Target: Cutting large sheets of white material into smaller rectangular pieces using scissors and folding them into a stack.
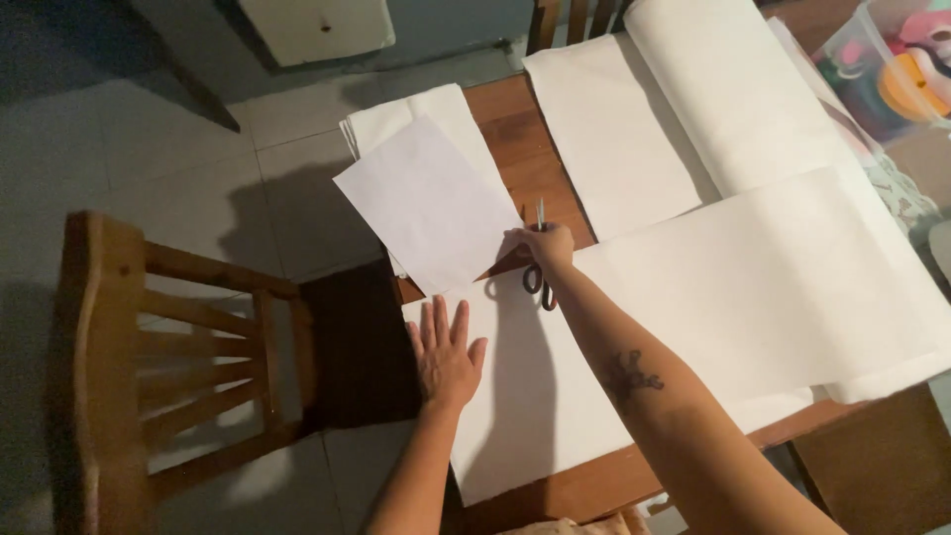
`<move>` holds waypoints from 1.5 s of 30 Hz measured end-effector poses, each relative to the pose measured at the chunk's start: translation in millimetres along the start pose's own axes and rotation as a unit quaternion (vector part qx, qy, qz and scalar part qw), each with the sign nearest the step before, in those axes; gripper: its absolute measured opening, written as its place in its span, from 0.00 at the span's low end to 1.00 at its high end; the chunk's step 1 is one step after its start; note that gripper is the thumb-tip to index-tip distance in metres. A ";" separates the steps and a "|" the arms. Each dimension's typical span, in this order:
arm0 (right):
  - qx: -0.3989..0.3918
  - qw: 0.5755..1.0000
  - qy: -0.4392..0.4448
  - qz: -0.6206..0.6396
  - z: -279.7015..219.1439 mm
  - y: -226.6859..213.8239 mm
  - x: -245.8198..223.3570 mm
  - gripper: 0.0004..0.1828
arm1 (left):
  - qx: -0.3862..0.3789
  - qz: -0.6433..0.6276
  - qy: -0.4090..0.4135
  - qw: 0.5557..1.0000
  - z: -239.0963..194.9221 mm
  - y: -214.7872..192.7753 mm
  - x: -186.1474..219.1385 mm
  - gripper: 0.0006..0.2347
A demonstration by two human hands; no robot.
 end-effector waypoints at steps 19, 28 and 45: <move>0.054 0.992 0.024 0.113 -251.7 -157.7 88.0 0.12 | 0.052 -0.448 -0.375 0.810 -120.7 51.1 -109.3 0.17; 0.012 0.999 0.026 0.018 -267.6 -144.4 168.1 0.13 | -0.012 -0.499 -0.437 0.748 -178.7 94.6 -91.9 0.14; -0.009 0.999 0.040 -0.015 -288.5 -136.9 198.4 0.13 | -0.029 -0.388 -0.389 0.835 -173.8 66.0 -83.0 0.13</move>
Point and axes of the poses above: each hand's wrist, its own z-axis towards the middle knuckle, its own y-axis out of the palm, x = y × z, the point moved 7 cm from there along z, towards the middle knuckle, and after that the axes turned 1 degree about -y, right-handed, at the moved point
